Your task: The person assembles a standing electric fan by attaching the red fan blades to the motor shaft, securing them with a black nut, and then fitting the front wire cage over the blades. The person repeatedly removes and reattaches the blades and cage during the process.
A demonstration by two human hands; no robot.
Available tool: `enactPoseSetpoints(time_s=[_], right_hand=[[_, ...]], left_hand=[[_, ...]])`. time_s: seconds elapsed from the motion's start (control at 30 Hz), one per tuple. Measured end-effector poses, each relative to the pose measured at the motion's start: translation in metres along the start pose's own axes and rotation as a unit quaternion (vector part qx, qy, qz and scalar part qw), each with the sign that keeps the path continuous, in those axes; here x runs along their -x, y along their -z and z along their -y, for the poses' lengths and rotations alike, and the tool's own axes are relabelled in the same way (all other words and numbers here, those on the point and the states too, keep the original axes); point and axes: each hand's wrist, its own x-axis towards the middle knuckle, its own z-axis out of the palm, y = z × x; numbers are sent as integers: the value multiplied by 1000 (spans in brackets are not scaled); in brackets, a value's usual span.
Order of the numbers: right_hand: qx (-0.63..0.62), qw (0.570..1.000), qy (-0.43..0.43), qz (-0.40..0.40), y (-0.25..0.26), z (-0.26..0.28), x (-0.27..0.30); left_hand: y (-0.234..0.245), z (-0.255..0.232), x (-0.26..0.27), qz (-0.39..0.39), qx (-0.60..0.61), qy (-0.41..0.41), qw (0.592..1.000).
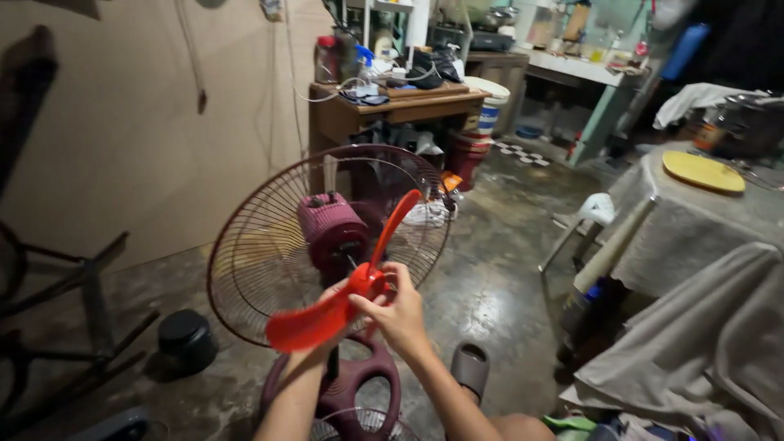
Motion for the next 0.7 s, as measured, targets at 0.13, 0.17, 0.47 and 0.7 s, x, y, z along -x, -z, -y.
enactPoseSetpoints(time_s=[0.13, 0.17, 0.47, 0.7], right_hand=[[-17, 1000, -6, 25, 0, 14, 6], [-20, 999, -2, 36, 1, 17, 7], [44, 992, 118, 23, 0, 16, 14], [107, 989, 89, -42, -17, 17, 19]], left_hand=[[-3, -5, 6, -1, 10, 4, 1000], [-5, -5, 7, 1, 11, 7, 1000], [-6, -11, 10, 11, 39, 17, 999], [17, -10, 8, 21, 96, 30, 995]])
